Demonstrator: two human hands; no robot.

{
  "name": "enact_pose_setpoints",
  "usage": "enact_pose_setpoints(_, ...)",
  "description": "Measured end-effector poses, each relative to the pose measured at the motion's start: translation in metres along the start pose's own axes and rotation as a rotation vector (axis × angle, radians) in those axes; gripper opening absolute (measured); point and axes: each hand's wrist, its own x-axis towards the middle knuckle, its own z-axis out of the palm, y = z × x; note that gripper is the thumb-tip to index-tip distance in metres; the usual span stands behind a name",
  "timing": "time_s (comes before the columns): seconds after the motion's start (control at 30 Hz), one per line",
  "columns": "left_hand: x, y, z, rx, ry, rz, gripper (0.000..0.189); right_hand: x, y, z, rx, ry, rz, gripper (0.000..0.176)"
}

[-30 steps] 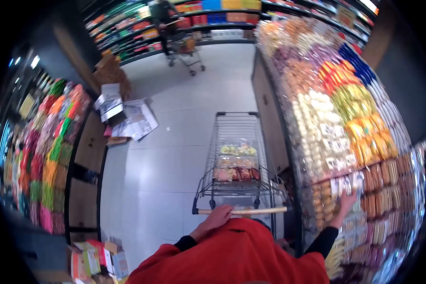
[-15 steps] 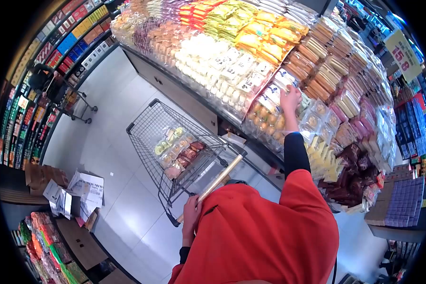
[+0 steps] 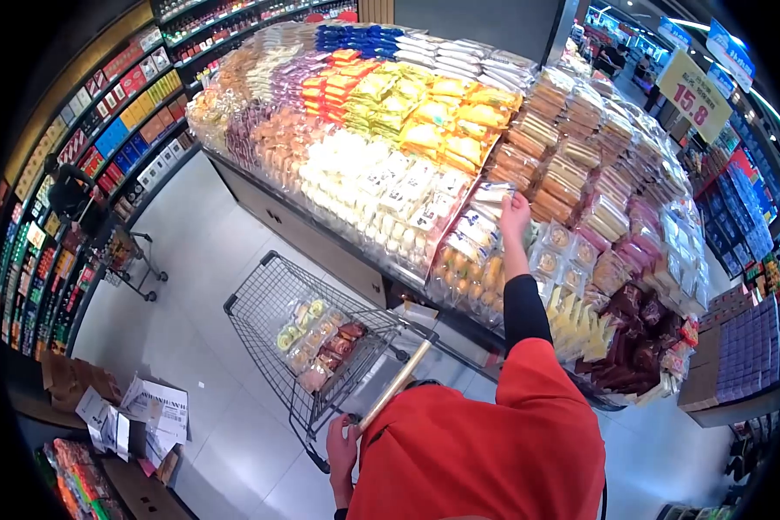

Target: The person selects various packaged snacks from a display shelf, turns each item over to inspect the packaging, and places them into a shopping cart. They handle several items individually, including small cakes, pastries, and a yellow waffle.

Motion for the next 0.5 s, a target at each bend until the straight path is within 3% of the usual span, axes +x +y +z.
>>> enact_pose_setpoints(0.07, 0.004, 0.004, -0.001, 0.011, 0.013, -0.015, 0.032, -0.011, -0.031, -0.007, 0.178, -0.023, -0.046, 0.034)
enact_pose_setpoints(0.3, 0.019, 0.04, -0.003, -0.056, 0.077, 0.033, 0.032, -0.07, -0.099, -0.038, 0.046, -0.052, -0.224, 0.034)
enact_pose_setpoints(0.37, 0.027, 0.049, -0.004, -0.104, 0.096, 0.043, 0.035, -0.098, -0.103, -0.032, 0.369, -0.242, -0.112, 0.038)
enact_pose_setpoints(0.43, 0.037, 0.067, -0.009, -0.165, 0.108, 0.12, 0.034, -0.146, -0.145, -0.033, 0.432, -0.376, 0.101, 0.041)
enact_pose_setpoints(0.5, 0.042, 0.086, -0.009, -0.298, 0.142, 0.056, 0.035, -0.197, -0.167, -0.029, 0.579, -0.615, 0.268, 0.042)
